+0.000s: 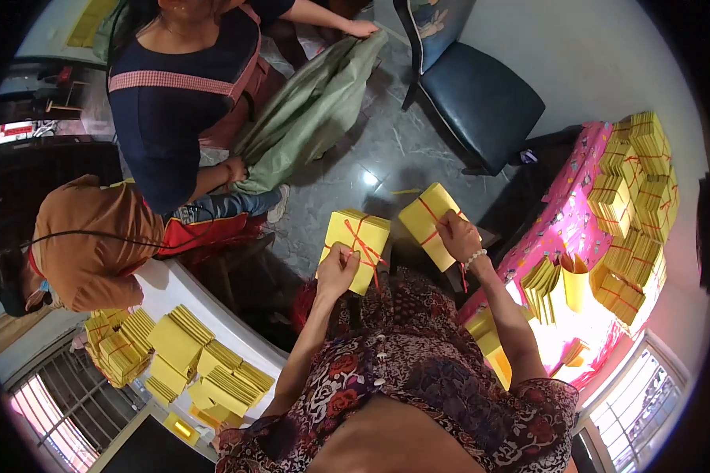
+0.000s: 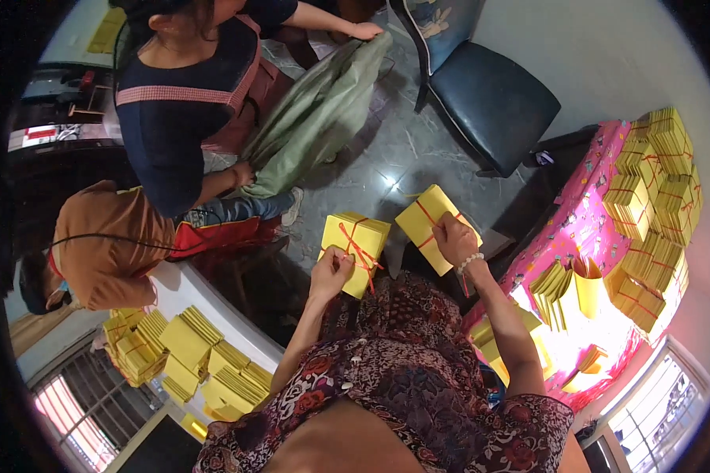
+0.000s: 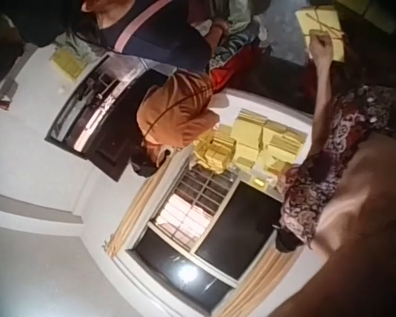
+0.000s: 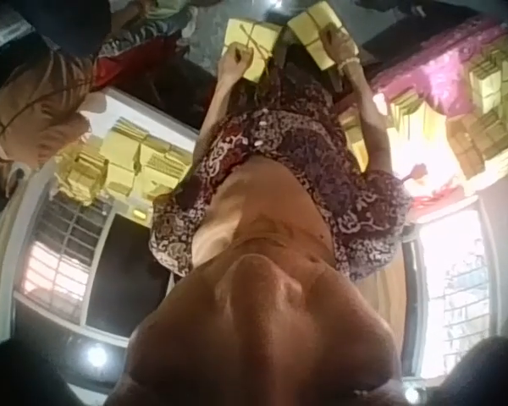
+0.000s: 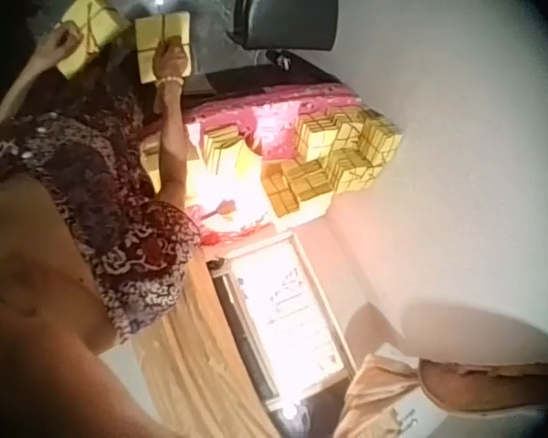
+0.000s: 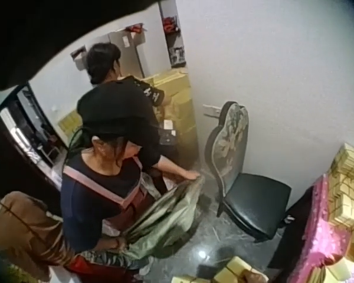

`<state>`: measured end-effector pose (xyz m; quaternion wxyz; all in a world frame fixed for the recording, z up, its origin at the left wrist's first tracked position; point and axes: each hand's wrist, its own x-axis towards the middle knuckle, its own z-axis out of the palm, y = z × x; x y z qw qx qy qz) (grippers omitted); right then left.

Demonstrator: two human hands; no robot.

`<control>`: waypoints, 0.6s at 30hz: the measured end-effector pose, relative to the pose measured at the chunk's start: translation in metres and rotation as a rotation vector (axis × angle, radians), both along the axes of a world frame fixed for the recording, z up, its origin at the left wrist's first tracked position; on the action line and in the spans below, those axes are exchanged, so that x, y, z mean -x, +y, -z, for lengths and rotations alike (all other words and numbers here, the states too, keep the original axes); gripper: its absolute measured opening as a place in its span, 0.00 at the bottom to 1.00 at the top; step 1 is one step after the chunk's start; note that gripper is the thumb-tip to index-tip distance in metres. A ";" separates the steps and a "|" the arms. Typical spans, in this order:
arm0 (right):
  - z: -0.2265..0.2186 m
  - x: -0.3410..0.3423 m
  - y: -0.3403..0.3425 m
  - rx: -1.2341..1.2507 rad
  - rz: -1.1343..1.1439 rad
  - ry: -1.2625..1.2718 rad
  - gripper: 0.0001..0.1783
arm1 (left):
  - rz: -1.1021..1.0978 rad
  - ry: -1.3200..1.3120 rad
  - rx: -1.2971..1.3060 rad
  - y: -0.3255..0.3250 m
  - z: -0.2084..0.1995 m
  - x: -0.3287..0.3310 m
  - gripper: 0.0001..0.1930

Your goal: Sorting, stacking, and packing bundles of yellow paper into a large sack.

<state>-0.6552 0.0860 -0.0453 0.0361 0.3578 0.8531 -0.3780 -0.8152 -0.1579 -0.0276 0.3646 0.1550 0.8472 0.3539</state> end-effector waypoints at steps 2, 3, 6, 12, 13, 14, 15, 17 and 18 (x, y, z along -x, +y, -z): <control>0.000 0.007 -0.005 -0.009 0.006 -0.004 0.09 | 0.023 0.033 0.002 -0.009 0.011 0.011 0.11; 0.003 0.011 -0.008 -0.021 0.012 0.021 0.09 | 0.039 0.045 0.002 -0.013 0.017 0.019 0.11; -0.001 0.020 -0.018 -0.019 0.026 0.048 0.09 | 0.050 0.037 -0.002 -0.025 0.029 0.036 0.11; 0.000 0.026 -0.029 0.018 0.076 0.028 0.09 | 0.079 0.058 0.040 -0.032 0.023 0.058 0.13; -0.001 0.028 -0.031 0.015 0.079 0.031 0.09 | 0.082 0.062 0.037 -0.032 0.023 0.060 0.13; -0.002 0.029 -0.032 0.030 0.089 0.020 0.09 | 0.088 0.070 0.037 -0.032 0.023 0.061 0.13; -0.002 0.030 -0.034 0.045 0.100 0.007 0.09 | 0.094 0.077 0.038 -0.033 0.024 0.061 0.13; 0.000 0.032 -0.036 0.039 0.111 0.006 0.09 | 0.106 0.070 0.034 -0.027 0.021 0.062 0.13; 0.002 0.032 -0.037 0.036 0.115 0.003 0.09 | 0.115 0.048 0.066 -0.025 0.020 0.062 0.12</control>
